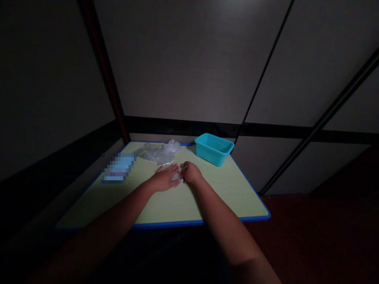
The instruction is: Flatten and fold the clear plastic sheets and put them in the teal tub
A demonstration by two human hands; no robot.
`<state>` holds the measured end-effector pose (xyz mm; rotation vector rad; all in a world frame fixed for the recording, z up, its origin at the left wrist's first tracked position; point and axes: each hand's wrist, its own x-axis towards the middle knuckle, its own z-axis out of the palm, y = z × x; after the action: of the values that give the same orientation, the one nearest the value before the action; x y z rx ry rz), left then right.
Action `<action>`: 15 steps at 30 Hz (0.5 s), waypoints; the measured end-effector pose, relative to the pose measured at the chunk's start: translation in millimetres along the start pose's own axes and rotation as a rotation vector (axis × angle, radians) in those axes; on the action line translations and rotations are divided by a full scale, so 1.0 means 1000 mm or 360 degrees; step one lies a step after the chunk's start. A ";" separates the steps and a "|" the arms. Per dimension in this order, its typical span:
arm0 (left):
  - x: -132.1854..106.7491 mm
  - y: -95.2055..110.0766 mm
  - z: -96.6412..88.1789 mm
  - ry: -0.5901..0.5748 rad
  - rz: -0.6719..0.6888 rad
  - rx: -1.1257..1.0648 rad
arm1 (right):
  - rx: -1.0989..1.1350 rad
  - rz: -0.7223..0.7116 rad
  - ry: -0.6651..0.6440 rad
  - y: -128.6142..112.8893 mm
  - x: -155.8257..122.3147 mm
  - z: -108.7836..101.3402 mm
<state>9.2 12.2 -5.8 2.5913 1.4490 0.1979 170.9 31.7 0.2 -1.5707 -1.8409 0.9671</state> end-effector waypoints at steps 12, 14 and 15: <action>0.001 -0.001 0.004 -0.0004 0.0018 0.0099 | 0.0142 0.0068 -0.0004 -0.007 -0.007 -0.008; 0.000 0.000 0.003 -0.0010 0.0018 0.0103 | 0.0157 0.0069 0.0033 -0.007 -0.007 -0.011; 0.000 0.001 0.002 -0.0011 0.0017 0.0105 | 0.0139 0.0065 0.0067 -0.007 -0.007 -0.012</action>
<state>10.0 11.3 -7.6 2.6492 1.4641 0.1446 177.8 26.4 13.6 -1.5696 -1.7210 1.0114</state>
